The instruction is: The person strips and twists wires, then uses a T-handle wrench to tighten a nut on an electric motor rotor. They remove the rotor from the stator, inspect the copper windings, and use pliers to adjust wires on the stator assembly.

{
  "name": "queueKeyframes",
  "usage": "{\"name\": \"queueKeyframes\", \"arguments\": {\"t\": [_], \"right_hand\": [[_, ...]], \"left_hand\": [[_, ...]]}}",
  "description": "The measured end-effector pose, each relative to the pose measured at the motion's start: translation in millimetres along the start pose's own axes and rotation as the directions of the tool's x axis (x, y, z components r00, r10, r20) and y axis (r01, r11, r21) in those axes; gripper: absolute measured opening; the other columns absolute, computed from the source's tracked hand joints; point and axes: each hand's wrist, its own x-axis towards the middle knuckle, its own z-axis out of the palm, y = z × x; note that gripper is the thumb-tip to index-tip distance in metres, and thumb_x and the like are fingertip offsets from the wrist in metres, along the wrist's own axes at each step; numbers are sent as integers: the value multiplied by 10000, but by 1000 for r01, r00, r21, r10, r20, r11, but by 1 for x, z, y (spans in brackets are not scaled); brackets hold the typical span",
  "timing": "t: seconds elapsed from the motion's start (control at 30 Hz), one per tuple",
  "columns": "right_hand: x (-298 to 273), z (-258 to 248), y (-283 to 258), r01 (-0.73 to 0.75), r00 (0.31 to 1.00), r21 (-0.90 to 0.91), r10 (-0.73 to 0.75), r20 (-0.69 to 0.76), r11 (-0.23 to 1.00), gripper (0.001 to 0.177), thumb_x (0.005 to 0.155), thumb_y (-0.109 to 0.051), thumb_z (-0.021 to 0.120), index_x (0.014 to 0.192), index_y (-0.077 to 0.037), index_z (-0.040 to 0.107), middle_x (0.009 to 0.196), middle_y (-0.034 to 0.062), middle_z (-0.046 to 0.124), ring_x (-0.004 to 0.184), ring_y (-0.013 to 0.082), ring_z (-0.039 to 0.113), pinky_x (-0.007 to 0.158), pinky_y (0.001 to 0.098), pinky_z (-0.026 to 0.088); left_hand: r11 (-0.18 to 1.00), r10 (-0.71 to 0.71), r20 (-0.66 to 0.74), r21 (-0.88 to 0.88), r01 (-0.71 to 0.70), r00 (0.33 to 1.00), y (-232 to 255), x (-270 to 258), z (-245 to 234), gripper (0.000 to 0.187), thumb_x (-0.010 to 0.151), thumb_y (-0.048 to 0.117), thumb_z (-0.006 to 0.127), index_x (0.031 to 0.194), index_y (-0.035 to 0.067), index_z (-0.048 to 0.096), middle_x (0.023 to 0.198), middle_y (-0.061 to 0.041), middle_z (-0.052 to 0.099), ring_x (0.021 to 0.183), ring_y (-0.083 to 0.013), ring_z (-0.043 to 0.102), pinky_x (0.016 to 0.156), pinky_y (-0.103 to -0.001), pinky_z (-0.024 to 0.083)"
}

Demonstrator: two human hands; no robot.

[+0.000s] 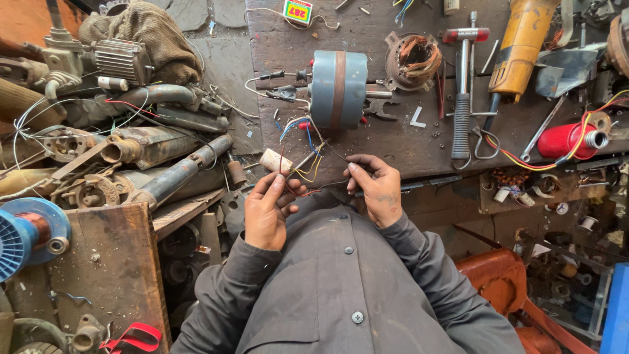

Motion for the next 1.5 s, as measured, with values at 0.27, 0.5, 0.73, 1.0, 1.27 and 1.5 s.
{"name": "queueKeyframes", "arguments": {"t": [0.27,0.5,0.73,1.0,1.27,1.5], "right_hand": [[0,-2,2,1,1000,23,-1,10,1000,231,967,-32,662,1179,59,669,922,114,715,686,106,640,609,252,526],[-23,-10,-2,155,987,102,-157,17,983,193,1010,2,597,1198,44,592,981,134,693,742,126,656,662,280,561],[-56,-2,-30,533,790,-96,-453,414,841,148,991,70,652,1123,4,645,1037,133,714,817,153,712,724,285,608],[-66,-18,-68,670,670,-277,-400,625,689,185,938,40,699,1111,-23,682,967,97,728,824,185,763,731,283,614],[-70,-64,-73,719,620,-351,-326,713,600,232,936,-66,714,1168,-69,702,1047,110,722,903,264,728,764,322,585],[-63,-136,-69,577,813,-564,-483,326,591,184,930,-62,712,1113,-46,719,1026,104,738,870,227,744,770,299,578]], "left_hand": [[1000,4,-6,9,-4,1000,-1,0,1,230,1004,200,634,1185,61,660,981,-99,753,904,-244,759,591,-275,517],[995,78,66,-67,-73,995,-10,-15,-10,178,1008,143,613,1141,35,660,1009,-115,738,935,-265,745,675,-327,554],[982,146,138,-138,-127,980,-38,-41,5,164,987,75,659,1135,5,675,1003,-105,718,861,-218,699,712,-326,536],[980,161,69,-125,-152,985,-84,-62,48,222,966,83,689,1153,-35,693,940,-82,710,794,-164,661,648,-268,478],[977,190,-97,-83,-198,977,-115,-68,58,206,999,134,633,1108,-28,699,862,-84,689,751,-159,652,620,-282,483],[947,281,-218,-99,-307,935,-125,-69,42,157,999,163,639,1050,20,682,849,-46,655,750,-155,634,590,-293,481]]}}
